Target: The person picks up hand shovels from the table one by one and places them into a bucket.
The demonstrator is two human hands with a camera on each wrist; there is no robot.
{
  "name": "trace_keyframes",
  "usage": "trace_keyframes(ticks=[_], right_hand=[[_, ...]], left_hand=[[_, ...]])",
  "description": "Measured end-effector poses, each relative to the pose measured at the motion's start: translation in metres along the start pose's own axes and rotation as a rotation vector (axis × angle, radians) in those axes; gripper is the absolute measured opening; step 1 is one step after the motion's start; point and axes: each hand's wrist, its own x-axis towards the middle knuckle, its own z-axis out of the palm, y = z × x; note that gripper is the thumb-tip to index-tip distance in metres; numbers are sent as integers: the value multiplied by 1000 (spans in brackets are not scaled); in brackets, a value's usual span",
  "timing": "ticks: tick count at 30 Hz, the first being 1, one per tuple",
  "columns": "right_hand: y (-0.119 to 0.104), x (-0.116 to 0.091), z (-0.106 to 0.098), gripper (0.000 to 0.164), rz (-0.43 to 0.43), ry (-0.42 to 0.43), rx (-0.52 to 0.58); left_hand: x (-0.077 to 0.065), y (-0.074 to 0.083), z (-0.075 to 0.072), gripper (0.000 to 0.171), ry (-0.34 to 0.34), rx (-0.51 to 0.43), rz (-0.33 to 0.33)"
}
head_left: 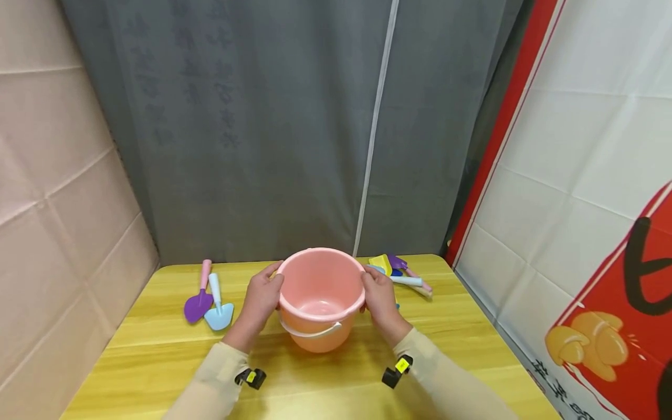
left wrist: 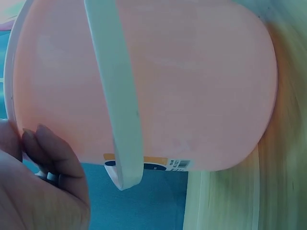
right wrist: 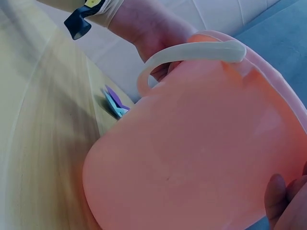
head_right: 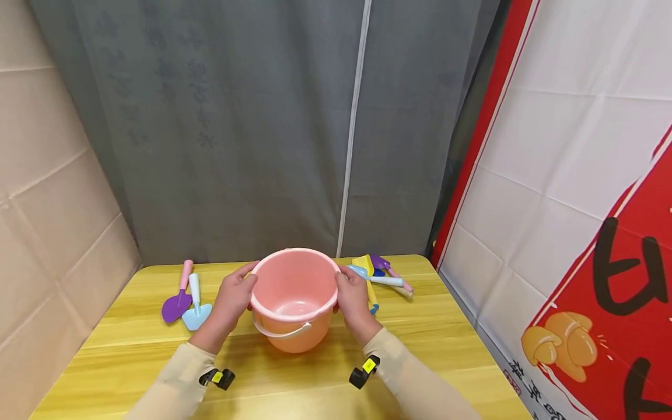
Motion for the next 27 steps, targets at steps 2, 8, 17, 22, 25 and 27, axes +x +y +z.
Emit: trace_keyframes(ticks=[2, 8, 17, 22, 25, 27], right_hand=[[1, 0, 0, 44, -5, 8, 9], [2, -1, 0, 45, -12, 17, 30], [2, -2, -1, 46, -12, 6, 26], [2, -2, -2, 46, -5, -8, 7], [2, -1, -2, 46, -5, -23, -10], [2, 0, -3, 47, -5, -38, -23]], left_hand=[[0, 0, 0, 52, 0, -2, -13], [2, -2, 0, 52, 1, -31, -50], [2, 0, 3, 48, 34, -106, -64], [1, -1, 2, 47, 38, -116, -73], [1, -1, 1, 47, 28, -124, -67], [3, -1, 2, 46, 28, -129, -60]])
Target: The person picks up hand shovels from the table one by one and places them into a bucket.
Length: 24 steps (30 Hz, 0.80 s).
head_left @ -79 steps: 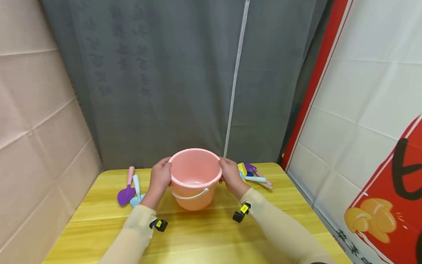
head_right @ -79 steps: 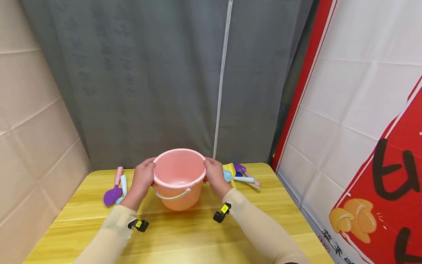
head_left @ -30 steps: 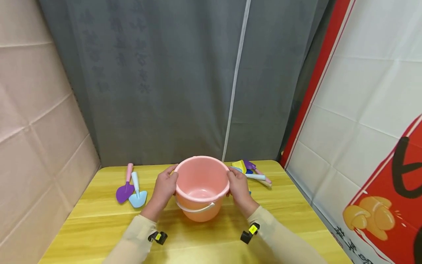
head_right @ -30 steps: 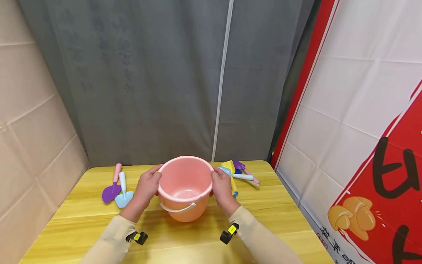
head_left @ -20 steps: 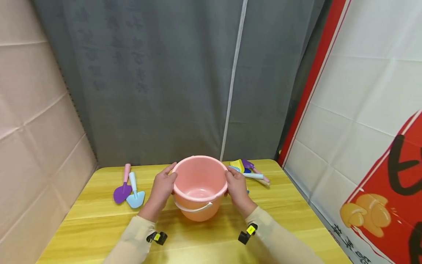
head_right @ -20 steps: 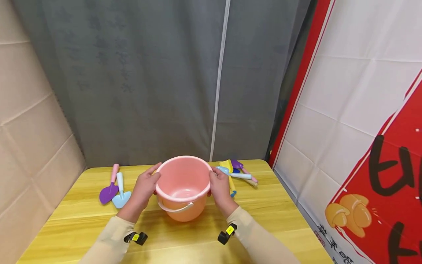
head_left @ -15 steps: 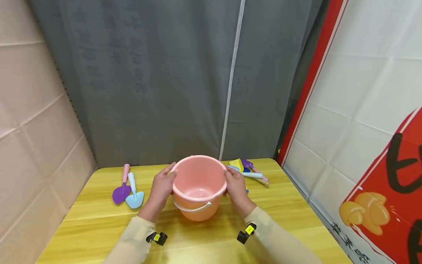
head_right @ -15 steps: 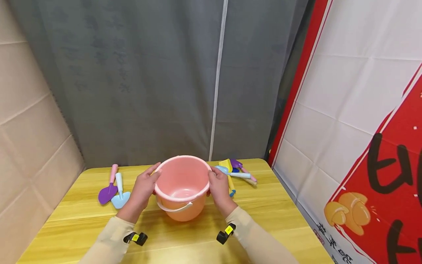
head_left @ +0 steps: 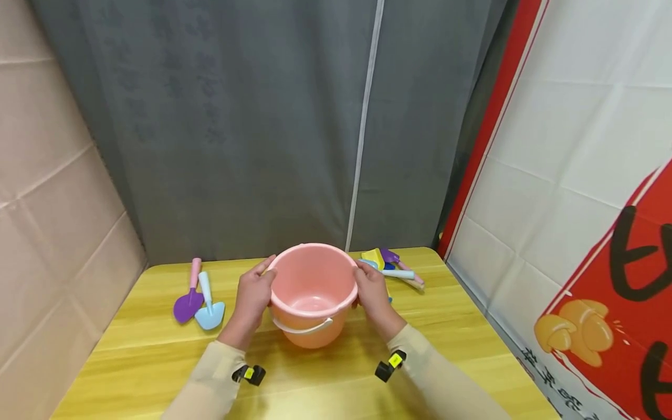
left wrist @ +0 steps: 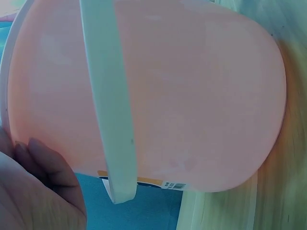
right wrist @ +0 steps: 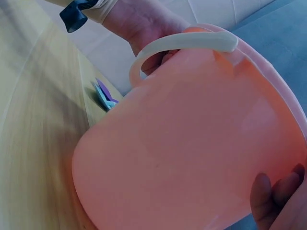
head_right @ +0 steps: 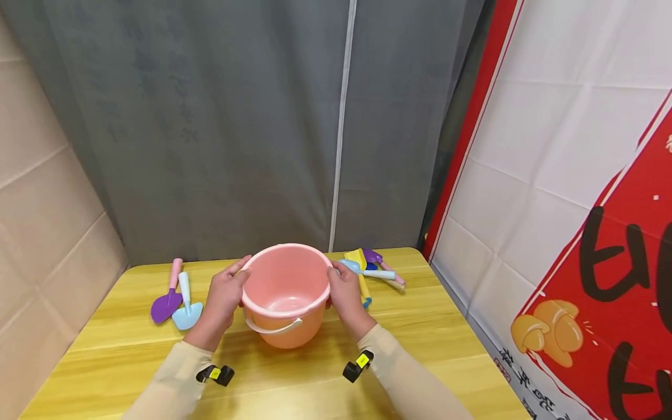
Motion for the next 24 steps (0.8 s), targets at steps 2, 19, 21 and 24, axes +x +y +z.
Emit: trace_keyframes(ticks=[2, 19, 21, 24], right_hand=[[-1, 2, -2, 46, 1, -18, -12], [-14, 12, -26, 47, 28, -291, -240], [-15, 13, -30, 51, 32, -311, -231], [-17, 17, -39, 53, 30, -290, -213]], left_hand=[[0, 2, 1, 46, -1, -1, -1], [-1, 10, 0, 47, -11, 43, -34], [-2, 10, 0, 47, -8, 47, -33], [-2, 9, 0, 47, -7, 51, -28]])
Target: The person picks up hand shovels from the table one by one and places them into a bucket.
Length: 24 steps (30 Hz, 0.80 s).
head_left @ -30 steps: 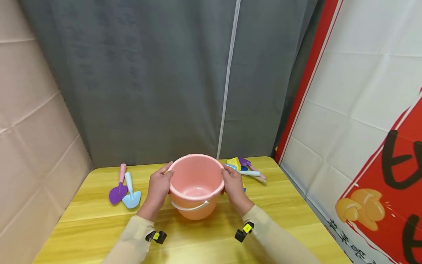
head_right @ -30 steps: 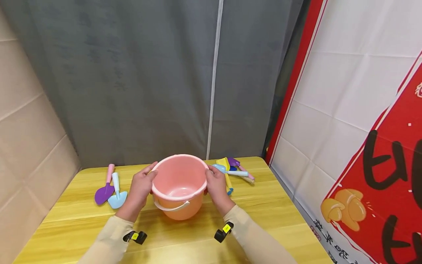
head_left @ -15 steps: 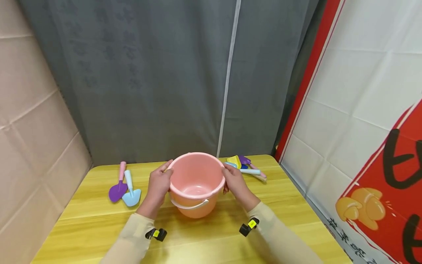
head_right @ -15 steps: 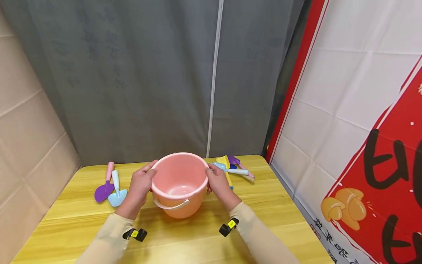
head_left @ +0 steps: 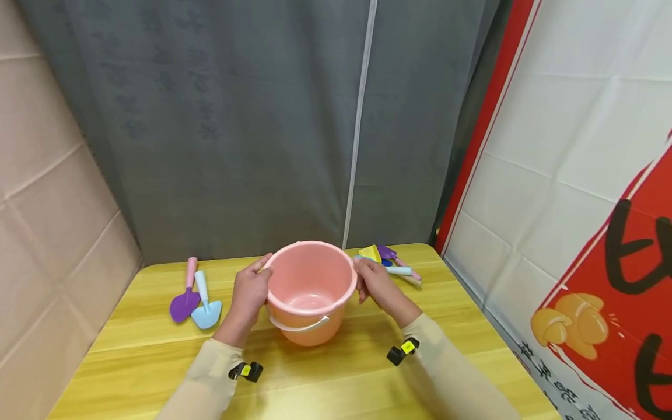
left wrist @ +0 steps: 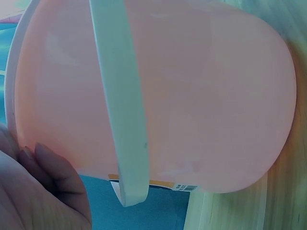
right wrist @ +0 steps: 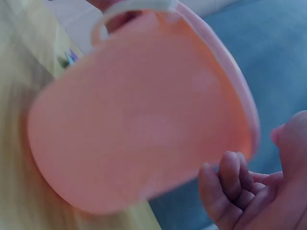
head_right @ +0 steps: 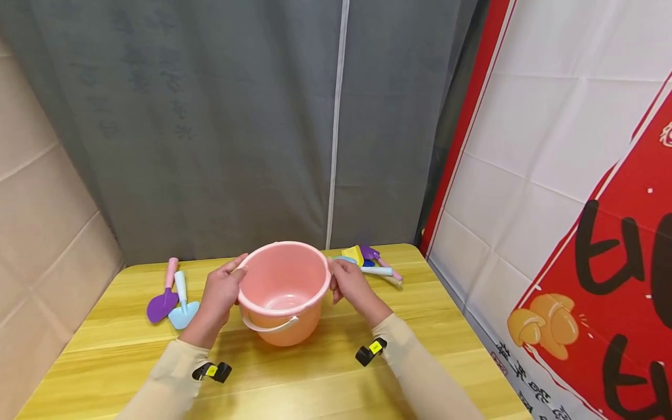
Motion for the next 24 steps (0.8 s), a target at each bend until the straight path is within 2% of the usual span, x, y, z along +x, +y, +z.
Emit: trace_keyframes(ticks=[5, 9, 13, 16, 24], right_hand=[[0, 3, -24, 46, 16, 148, 9], [6, 4, -40, 44, 58, 235, -54], [17, 4, -48, 37, 80, 268, -152], [26, 4, -50, 33, 66, 283, -219], [49, 15, -66, 33, 28, 364, -408]], left_hand=[[0, 0, -1, 47, -4, 0, -10], [-1, 0, -2, 48, -5, -1, -15], [-1, 2, -3, 47, -6, -8, -14], [-1, 2, -3, 47, -11, -13, -13], [-1, 2, -2, 47, -20, -21, -13]])
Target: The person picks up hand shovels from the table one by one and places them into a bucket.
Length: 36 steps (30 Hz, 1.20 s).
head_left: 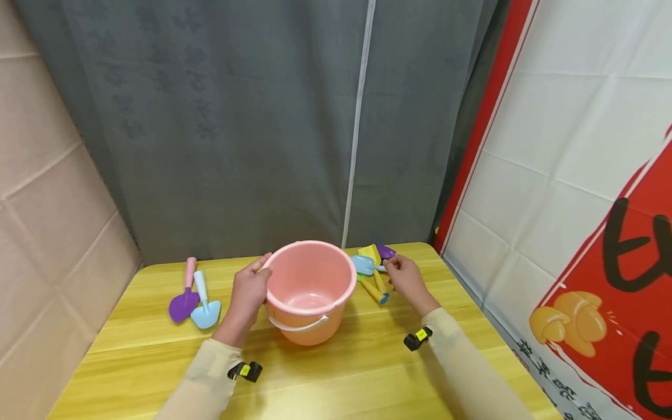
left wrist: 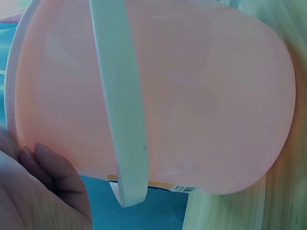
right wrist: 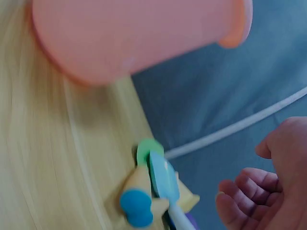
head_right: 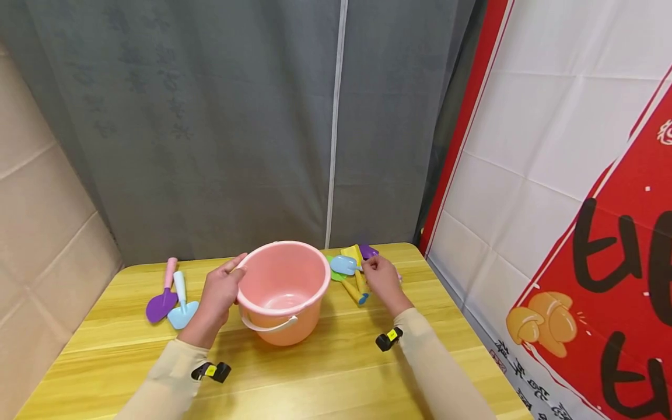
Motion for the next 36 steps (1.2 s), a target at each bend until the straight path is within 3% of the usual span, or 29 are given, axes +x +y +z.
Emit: trace_keyframes(ticks=[8, 14, 17, 26, 36], right_hand=[[20, 26, -5, 19, -155, -6, -346], [33, 43, -5, 29, -222, -60, -539], [39, 50, -4, 36, -234, -82, -597], [62, 65, 2, 41, -380, -118, -754], [75, 74, 6, 44, -410, -137, -790]], left_hand=[[0, 0, -1, 48, 7, -7, -4], [1, -1, -1, 47, 7, 0, -6], [1, -1, -1, 47, 6, 0, -5], [2, -3, 2, 47, 16, -10, 0], [0, -1, 4, 47, 16, -12, -6]])
